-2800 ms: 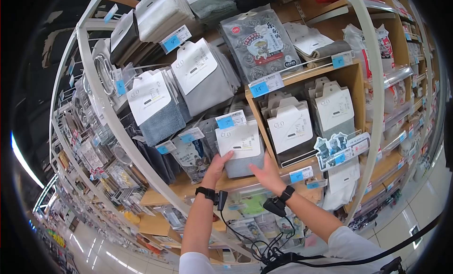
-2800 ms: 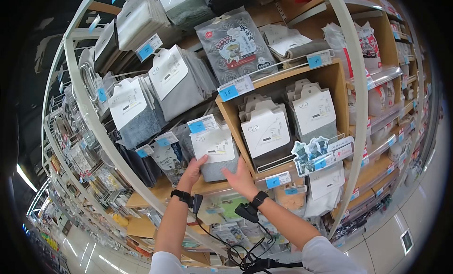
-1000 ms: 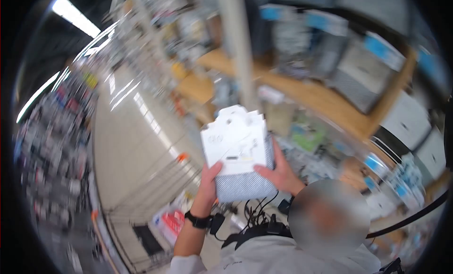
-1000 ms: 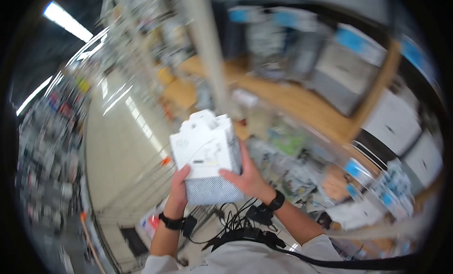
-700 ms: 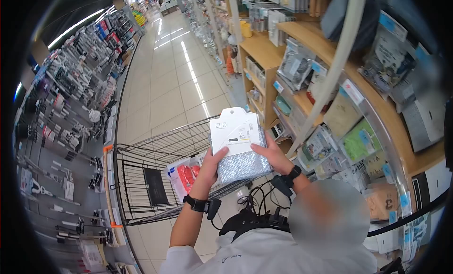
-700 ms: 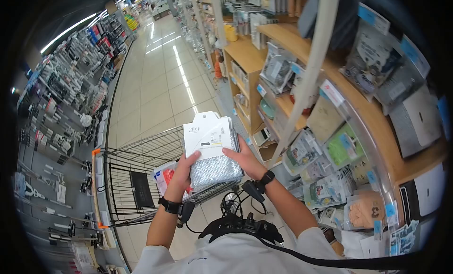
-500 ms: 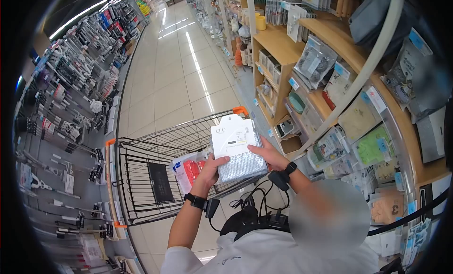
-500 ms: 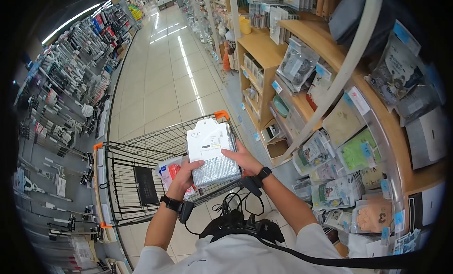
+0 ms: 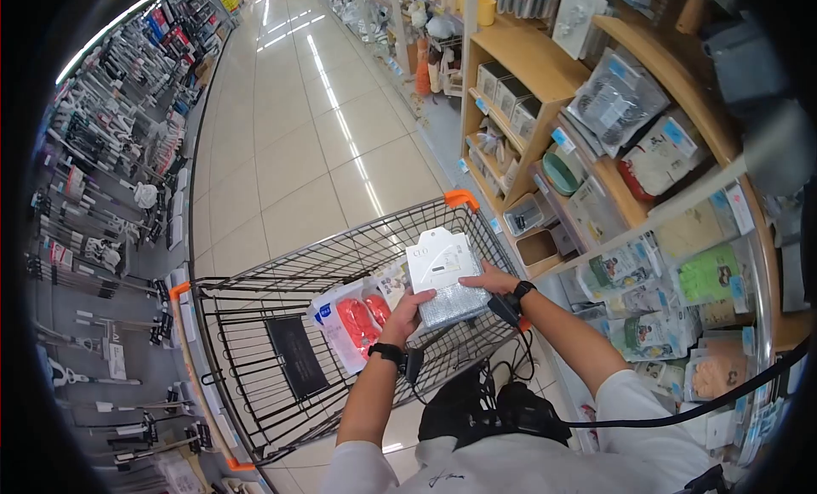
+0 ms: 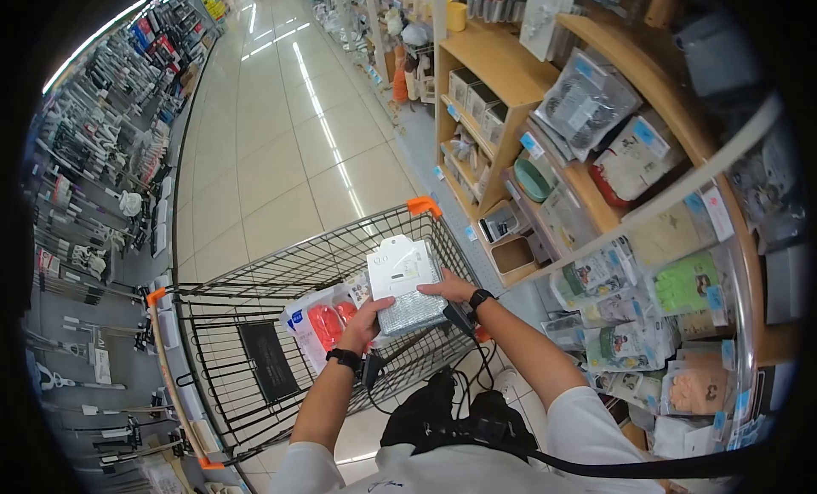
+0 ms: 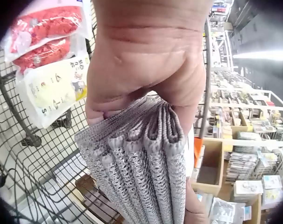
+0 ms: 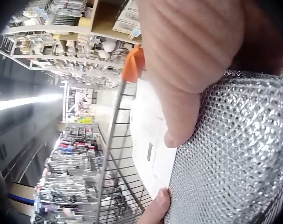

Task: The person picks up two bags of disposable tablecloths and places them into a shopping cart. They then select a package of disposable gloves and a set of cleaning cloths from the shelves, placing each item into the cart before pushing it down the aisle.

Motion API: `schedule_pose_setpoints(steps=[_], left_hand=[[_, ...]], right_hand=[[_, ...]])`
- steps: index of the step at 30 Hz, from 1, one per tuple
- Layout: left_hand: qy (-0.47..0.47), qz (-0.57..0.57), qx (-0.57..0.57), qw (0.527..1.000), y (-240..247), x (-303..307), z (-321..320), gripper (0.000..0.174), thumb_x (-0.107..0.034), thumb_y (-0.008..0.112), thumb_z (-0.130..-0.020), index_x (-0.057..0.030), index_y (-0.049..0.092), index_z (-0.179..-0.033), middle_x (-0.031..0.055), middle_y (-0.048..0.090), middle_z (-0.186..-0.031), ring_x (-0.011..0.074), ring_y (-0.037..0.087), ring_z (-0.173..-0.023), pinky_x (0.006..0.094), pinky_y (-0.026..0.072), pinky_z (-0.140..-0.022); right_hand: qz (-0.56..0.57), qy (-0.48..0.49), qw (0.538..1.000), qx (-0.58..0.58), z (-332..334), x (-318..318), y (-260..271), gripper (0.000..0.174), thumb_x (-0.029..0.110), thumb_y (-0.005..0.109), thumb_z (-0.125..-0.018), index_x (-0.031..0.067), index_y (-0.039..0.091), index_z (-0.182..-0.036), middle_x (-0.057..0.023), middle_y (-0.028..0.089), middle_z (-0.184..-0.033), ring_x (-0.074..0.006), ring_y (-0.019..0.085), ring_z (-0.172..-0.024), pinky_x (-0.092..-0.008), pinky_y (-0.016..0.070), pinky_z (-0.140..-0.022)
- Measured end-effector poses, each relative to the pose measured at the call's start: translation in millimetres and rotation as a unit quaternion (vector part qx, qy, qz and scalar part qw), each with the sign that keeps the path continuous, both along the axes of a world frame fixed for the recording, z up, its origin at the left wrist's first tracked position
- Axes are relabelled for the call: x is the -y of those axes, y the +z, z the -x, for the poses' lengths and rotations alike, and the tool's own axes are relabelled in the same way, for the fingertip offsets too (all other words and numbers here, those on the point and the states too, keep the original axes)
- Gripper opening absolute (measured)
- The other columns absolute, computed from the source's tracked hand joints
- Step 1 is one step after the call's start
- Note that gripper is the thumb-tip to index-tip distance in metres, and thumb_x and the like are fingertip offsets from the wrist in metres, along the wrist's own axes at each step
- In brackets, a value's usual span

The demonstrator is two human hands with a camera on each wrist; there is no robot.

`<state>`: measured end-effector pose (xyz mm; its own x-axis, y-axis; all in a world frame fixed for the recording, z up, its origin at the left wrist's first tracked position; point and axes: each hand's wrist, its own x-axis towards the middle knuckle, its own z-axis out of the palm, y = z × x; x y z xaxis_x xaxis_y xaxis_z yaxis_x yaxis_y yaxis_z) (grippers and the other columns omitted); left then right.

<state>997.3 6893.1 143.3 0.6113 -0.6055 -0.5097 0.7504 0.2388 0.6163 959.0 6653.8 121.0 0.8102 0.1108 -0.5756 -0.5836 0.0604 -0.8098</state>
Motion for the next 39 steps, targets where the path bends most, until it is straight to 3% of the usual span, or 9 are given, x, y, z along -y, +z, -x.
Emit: schedule_pose_setpoints(steps=[10, 14, 21, 26, 31, 34, 35, 37, 39], left_hand=[[0.091, -0.091, -0.049, 0.991, -131.4, 13.5, -37.6, 0.057, -0.006, 0.067, -0.079, -0.0018, 0.039, -0.128, 0.0134, 0.055, -0.118, 0.0249, 0.052, -0.110, 0.0356, 0.0411, -0.095], [0.055, -0.177, -0.010, 0.983, -175.2, 28.1, -42.0, 0.056, -0.012, 0.063, -0.084, -0.0009, 0.035, -0.131, 0.0140, 0.052, -0.122, 0.0236, 0.050, -0.111, 0.0329, 0.0400, -0.094], [0.083, -0.201, -0.007, 0.976, -244.7, 45.6, -29.4, 0.059, -0.004, 0.062, -0.079, 0.0018, 0.036, -0.131, 0.0152, 0.054, -0.119, 0.0229, 0.053, -0.106, 0.0307, 0.0426, -0.090], [0.055, -0.293, 0.022, 0.954, -268.7, 51.2, -26.7, 0.063, 0.000, 0.062, -0.075, 0.0041, 0.034, -0.131, 0.0161, 0.055, -0.117, 0.0237, 0.054, -0.106, 0.0313, 0.0433, -0.090], [0.177, -0.223, -0.073, 0.956, -254.2, 33.9, -35.7, 0.058, -0.009, 0.061, -0.077, 0.0051, 0.037, -0.129, 0.0129, 0.054, -0.114, 0.0204, 0.055, -0.097, 0.0293, 0.0436, -0.084], [0.161, -0.194, -0.013, 0.968, -208.4, 18.2, -48.0, 0.015, -0.020, 0.059, -0.082, -0.0139, 0.054, -0.095, -0.0059, 0.048, -0.075, 0.0072, 0.043, -0.065, 0.0235, 0.0347, -0.057], [0.109, -0.168, -0.028, 0.979, -195.3, 7.3, -55.7, 0.027, -0.025, 0.057, -0.083, -0.0109, 0.054, -0.106, 0.0003, 0.056, -0.092, 0.0121, 0.052, -0.083, 0.0259, 0.0406, -0.072], [0.148, -0.154, -0.097, 0.972, -160.0, 3.4, -66.6, 0.055, -0.033, 0.049, -0.087, -0.0072, 0.037, -0.135, 0.0105, 0.032, -0.144, 0.0234, 0.029, -0.133, 0.0382, 0.0210, -0.108], [0.152, -0.115, -0.033, 0.981, -111.6, 8.0, -76.8, 0.056, -0.033, 0.049, -0.088, -0.0049, 0.037, -0.135, 0.0112, 0.034, -0.142, 0.0246, 0.030, -0.133, 0.0378, 0.0219, -0.108]], right_hand=[[0.023, -0.114, 0.990, -0.077, -34.2, -12.4, -99.3, 0.091, 0.022, 0.079, -0.069, -0.0090, 0.025, -0.135, -0.0224, 0.050, -0.123, -0.0271, 0.055, -0.108, -0.0321, 0.0455, -0.090], [0.077, -0.115, 0.986, -0.093, -36.2, 4.7, -179.9, 0.095, 0.021, 0.080, -0.068, -0.0084, 0.022, -0.137, -0.0224, 0.045, -0.128, -0.0279, 0.051, -0.113, -0.0333, 0.0439, -0.092], [0.135, -0.086, 0.986, -0.049, -48.5, 6.2, -210.5, 0.084, 0.021, 0.076, -0.072, -0.0035, 0.028, -0.136, -0.0192, 0.046, -0.127, -0.0254, 0.048, -0.114, -0.0333, 0.0423, -0.094], [0.229, -0.073, 0.969, -0.051, -50.7, -6.3, -228.6, 0.093, 0.020, 0.076, -0.069, -0.0083, 0.019, -0.138, -0.0262, 0.047, -0.126, -0.0310, 0.050, -0.115, -0.0329, 0.0411, -0.096], [0.331, -0.094, 0.939, -0.005, -77.1, -27.2, -192.4, 0.097, 0.023, 0.074, -0.068, -0.0106, 0.015, -0.138, -0.0315, 0.039, -0.130, -0.0380, 0.040, -0.123, -0.0362, 0.0318, -0.104], [0.218, -0.079, 0.968, 0.098, -89.3, -39.4, -152.9, 0.087, 0.026, 0.073, -0.073, -0.0094, 0.023, -0.135, -0.0252, 0.043, -0.129, -0.0318, 0.042, -0.122, -0.0344, 0.0341, -0.102], [0.253, -0.071, 0.960, 0.100, -87.8, -46.1, -140.4, 0.082, 0.028, 0.071, -0.075, -0.0100, 0.027, -0.133, -0.0239, 0.044, -0.129, -0.0297, 0.044, -0.120, -0.0340, 0.0351, -0.101], [0.192, 0.000, 0.979, 0.074, -83.6, -40.1, -72.5, 0.081, 0.030, 0.070, -0.078, -0.0120, 0.027, -0.133, -0.0234, 0.047, -0.128, -0.0267, 0.047, -0.117, -0.0320, 0.0374, -0.099], [0.126, 0.047, 0.985, 0.106, -68.3, -20.7, -16.4, 0.079, 0.030, 0.068, -0.081, -0.0115, 0.026, -0.135, -0.0218, 0.048, -0.127, -0.0250, 0.048, -0.116, -0.0309, 0.0384, -0.097]])
